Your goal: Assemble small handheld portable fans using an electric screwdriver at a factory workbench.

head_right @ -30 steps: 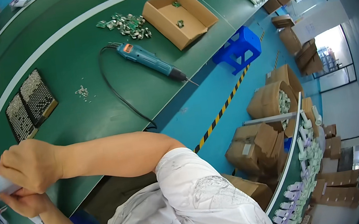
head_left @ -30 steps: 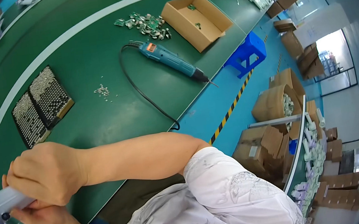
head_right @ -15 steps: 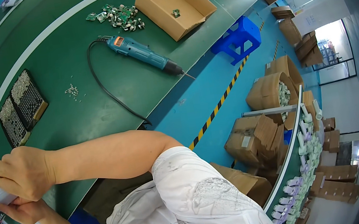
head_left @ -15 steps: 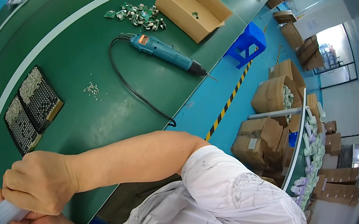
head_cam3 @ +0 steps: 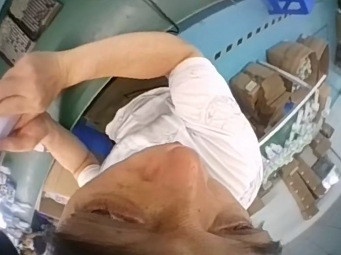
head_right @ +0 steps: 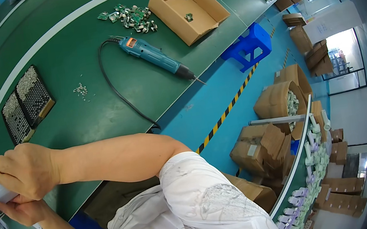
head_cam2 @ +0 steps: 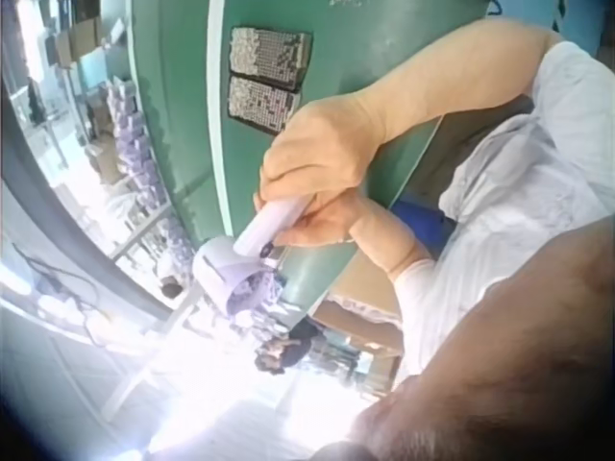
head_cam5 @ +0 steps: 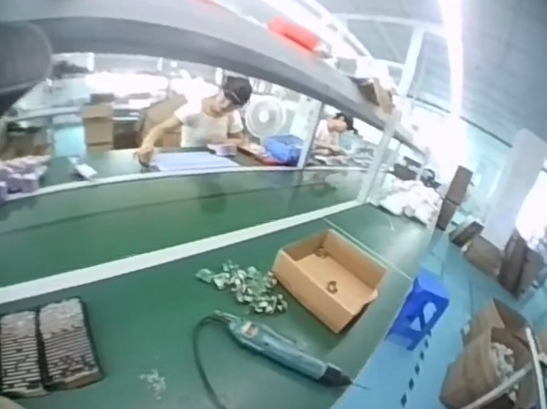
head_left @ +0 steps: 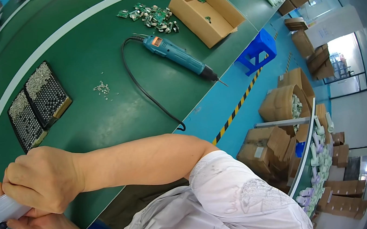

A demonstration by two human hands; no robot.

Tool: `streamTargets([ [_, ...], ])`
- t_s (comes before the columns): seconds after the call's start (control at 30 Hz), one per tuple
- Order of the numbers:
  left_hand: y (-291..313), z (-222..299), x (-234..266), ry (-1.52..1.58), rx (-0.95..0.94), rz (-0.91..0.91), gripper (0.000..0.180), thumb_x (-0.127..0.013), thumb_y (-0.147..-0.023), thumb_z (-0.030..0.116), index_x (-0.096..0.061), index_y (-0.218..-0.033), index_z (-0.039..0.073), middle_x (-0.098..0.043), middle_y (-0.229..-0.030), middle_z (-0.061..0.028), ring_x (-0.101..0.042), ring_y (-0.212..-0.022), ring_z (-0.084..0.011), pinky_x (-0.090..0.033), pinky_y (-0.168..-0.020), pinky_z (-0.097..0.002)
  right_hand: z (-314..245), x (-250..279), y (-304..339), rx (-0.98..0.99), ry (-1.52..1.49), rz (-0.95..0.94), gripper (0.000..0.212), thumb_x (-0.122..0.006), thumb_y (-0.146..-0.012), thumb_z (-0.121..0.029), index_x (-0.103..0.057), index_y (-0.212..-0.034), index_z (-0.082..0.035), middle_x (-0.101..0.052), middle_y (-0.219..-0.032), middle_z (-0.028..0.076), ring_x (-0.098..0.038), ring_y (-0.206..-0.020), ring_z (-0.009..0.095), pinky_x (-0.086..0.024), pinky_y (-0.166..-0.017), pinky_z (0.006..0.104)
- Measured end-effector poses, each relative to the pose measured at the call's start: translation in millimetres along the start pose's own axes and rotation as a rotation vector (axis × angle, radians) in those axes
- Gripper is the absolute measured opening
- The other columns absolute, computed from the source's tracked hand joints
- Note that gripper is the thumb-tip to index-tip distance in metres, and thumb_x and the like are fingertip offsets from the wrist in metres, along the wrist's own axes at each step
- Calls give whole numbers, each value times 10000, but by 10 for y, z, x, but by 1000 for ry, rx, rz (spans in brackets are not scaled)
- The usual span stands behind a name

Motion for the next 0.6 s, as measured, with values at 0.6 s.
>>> streamTargets([
  [0.6, -324, -203, 192, 33, -95, -410, 392, -482, -1042, 222, -619, -1161, -126, -691, -1116, -187, -681, -964, -206, -545, -866, -324, 75, -159, -16, -51, 36, -192, 486, -874, -671, -158, -637, -1039, 53, -662, -927, 122, -662, -744, 234, -574, -559, 298],
])
Point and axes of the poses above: each hand's wrist, its own y-axis away from the middle knuckle, its own x-axis out of the back of the hand, z = x × y, the point moved 3 cm from there along -y, towards the middle knuckle
